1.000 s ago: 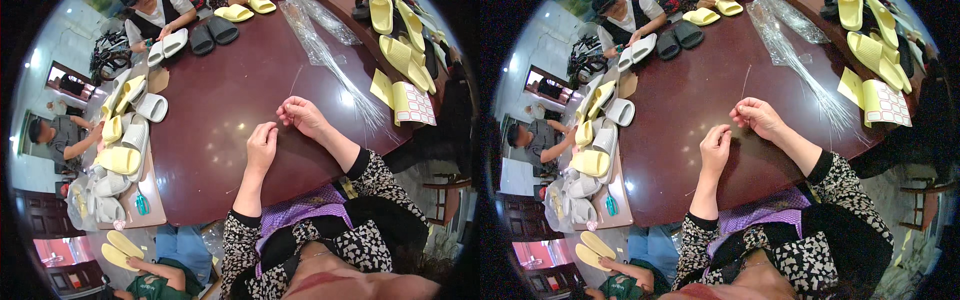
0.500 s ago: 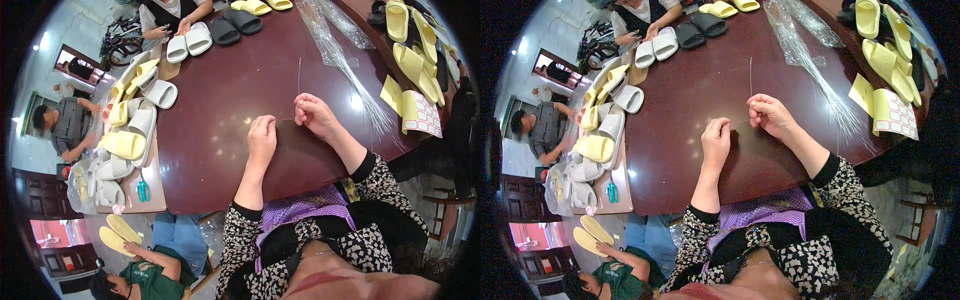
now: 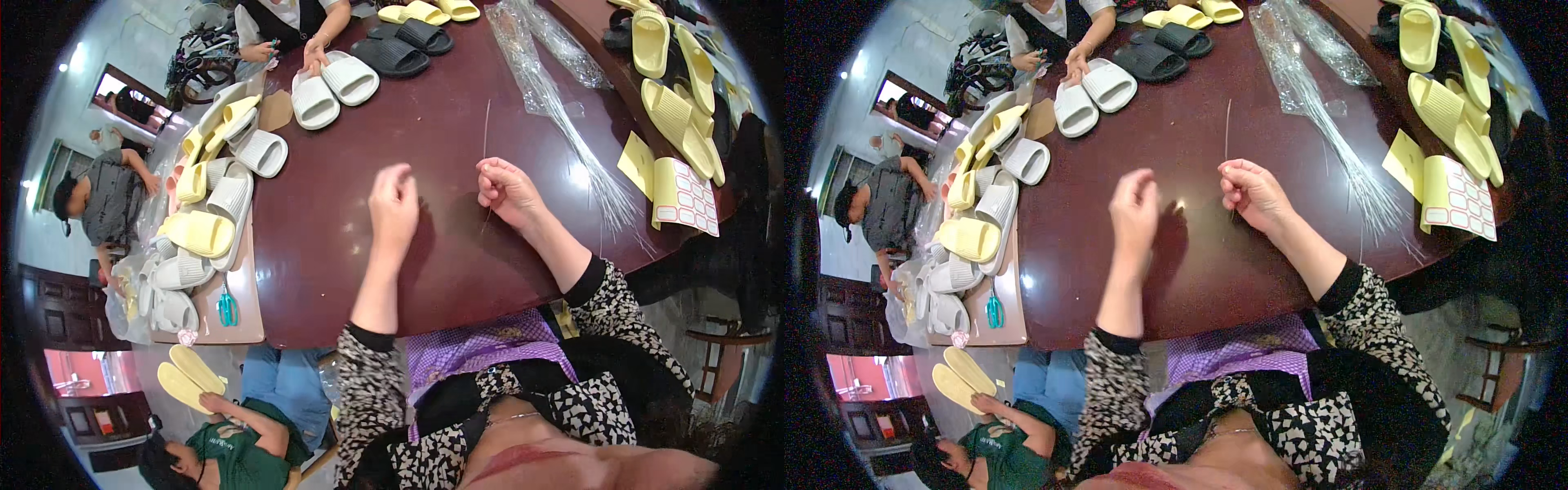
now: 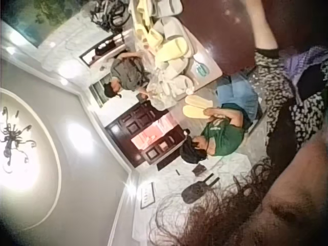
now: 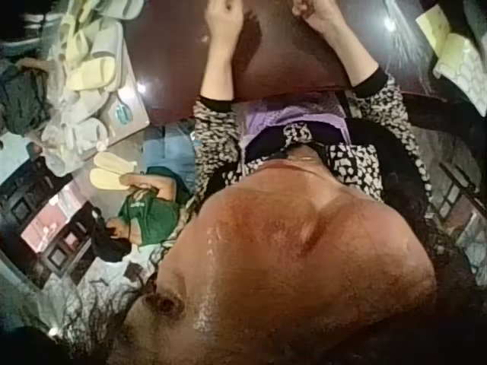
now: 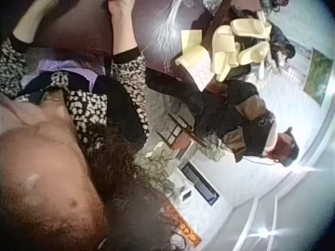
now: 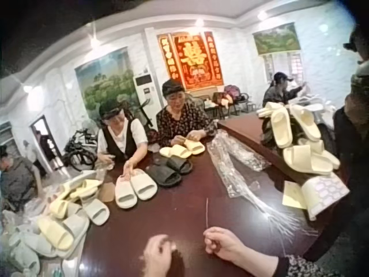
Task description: The person joins pairs of slippers together by threading and fastening plastic ties through them by hand.
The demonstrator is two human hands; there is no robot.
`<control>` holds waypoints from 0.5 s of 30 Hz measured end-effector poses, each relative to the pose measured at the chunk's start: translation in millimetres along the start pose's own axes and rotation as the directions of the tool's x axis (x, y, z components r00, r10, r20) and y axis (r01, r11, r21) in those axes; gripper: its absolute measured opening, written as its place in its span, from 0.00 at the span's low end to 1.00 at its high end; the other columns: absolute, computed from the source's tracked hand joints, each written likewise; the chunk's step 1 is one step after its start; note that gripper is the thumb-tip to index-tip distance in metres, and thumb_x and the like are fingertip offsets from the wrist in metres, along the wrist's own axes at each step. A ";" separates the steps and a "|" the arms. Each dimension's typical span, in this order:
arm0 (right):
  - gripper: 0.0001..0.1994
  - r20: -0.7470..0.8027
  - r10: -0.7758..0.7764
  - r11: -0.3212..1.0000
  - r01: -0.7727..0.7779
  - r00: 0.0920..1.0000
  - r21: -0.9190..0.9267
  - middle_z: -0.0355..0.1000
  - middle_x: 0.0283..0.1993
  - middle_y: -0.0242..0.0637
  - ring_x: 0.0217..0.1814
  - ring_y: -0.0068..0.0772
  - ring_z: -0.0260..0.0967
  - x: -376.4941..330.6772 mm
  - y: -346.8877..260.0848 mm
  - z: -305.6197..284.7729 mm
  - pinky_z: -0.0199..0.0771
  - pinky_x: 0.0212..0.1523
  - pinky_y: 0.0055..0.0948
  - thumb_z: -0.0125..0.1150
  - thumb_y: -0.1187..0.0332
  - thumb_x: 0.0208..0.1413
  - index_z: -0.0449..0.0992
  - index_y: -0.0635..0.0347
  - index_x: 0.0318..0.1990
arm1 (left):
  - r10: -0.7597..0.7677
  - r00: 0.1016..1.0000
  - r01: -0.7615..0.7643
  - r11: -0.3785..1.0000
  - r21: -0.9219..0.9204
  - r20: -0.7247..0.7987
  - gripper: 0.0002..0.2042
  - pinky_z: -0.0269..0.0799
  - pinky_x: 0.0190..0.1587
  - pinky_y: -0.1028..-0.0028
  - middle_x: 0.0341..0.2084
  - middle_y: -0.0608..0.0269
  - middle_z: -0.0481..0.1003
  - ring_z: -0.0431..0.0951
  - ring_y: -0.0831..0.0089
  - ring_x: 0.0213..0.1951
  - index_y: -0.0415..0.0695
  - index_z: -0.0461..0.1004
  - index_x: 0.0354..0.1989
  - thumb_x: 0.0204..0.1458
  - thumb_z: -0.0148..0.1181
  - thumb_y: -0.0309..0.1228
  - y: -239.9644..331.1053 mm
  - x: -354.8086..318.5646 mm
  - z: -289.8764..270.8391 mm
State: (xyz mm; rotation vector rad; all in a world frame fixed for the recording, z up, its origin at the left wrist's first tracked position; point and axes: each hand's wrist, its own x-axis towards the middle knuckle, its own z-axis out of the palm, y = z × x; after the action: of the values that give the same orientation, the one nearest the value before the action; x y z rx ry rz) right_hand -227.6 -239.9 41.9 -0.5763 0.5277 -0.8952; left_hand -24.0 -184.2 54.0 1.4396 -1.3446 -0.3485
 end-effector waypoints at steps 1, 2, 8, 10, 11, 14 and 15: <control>0.03 -0.007 0.018 1.000 -0.018 1.000 0.006 0.67 0.21 0.29 0.18 0.17 0.59 0.0 1.7 0.5 0.62 0.22 0.21 0.56 0.72 0.52 0.70 0.58 0.34 | 0.151 0.988 -0.151 0.984 0.091 0.002 0.08 0.70 0.36 0.74 0.34 0.54 0.74 0.74 0.66 0.32 0.37 0.72 0.36 0.47 0.54 0.23 -6.9 20.0 -5.3; 0.03 -0.011 0.048 0.999 -0.048 0.999 0.010 0.67 0.21 0.29 0.18 0.17 0.58 -0.2 3.4 1.2 0.62 0.22 0.21 0.56 0.72 0.52 0.70 0.58 0.34 | 0.320 0.947 -0.317 0.932 0.178 0.012 0.08 0.70 0.37 0.73 0.34 0.53 0.73 0.75 0.66 0.33 0.37 0.72 0.36 0.47 0.54 0.23 -15.5 47.0 -10.6; 0.04 -0.035 0.096 0.995 -0.097 0.995 -0.031 0.64 0.20 0.29 0.18 0.19 0.55 -4.0 9.9 9.1 0.60 0.22 0.24 0.55 0.71 0.52 0.70 0.59 0.35 | 0.235 0.943 -0.332 0.671 0.663 0.234 0.18 0.63 0.49 0.57 0.45 0.51 0.68 0.68 0.55 0.49 0.42 0.67 0.45 0.47 0.57 0.36 -76.0 194.4 -28.0; 0.04 -0.064 0.139 0.989 -0.142 0.988 -0.046 0.63 0.20 0.29 0.17 0.19 0.55 -5.4 9.4 10.9 0.60 0.22 0.24 0.54 0.71 0.53 0.69 0.60 0.34 | 0.106 0.970 -0.244 0.508 0.826 0.221 0.21 0.61 0.50 0.53 0.49 0.51 0.66 0.66 0.54 0.52 0.44 0.65 0.49 0.47 0.57 0.39 -93.5 222.1 -27.0; 0.04 -0.058 0.132 0.990 -0.135 0.990 -0.049 0.63 0.20 0.29 0.17 0.19 0.55 -6.1 8.7 11.4 0.60 0.22 0.24 0.54 0.71 0.53 0.69 0.60 0.34 | 0.076 0.977 -0.211 0.480 0.851 0.199 0.23 0.60 0.51 0.51 0.51 0.52 0.64 0.64 0.53 0.53 0.45 0.64 0.51 0.47 0.57 0.40 -101.8 232.1 -25.6; 0.03 -0.093 0.154 0.988 -0.154 0.984 0.003 0.63 0.21 0.30 0.17 0.20 0.55 -5.6 5.2 10.8 0.60 0.22 0.24 0.53 0.72 0.53 0.68 0.60 0.34 | 0.033 0.988 -0.148 0.429 0.891 0.149 0.26 0.56 0.52 0.46 0.56 0.54 0.60 0.61 0.52 0.56 0.47 0.61 0.54 0.47 0.56 0.44 -122.2 265.7 -18.3; 0.03 -0.084 0.142 0.990 -0.143 0.986 -0.004 0.63 0.21 0.30 0.17 0.20 0.55 -4.8 4.0 10.1 0.60 0.22 0.24 0.53 0.72 0.53 0.68 0.60 0.34 | 0.004 0.991 -0.120 0.434 0.893 0.132 0.27 0.55 0.53 0.46 0.56 0.53 0.61 0.60 0.52 0.57 0.47 0.60 0.55 0.47 0.56 0.44 -128.2 275.1 -14.1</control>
State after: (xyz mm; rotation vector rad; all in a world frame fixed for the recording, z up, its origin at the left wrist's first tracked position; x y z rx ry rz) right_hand -221.4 -231.5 47.5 -0.5055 0.6417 -0.7835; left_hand 141.8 -438.0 73.3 2.2629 -1.7866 0.4792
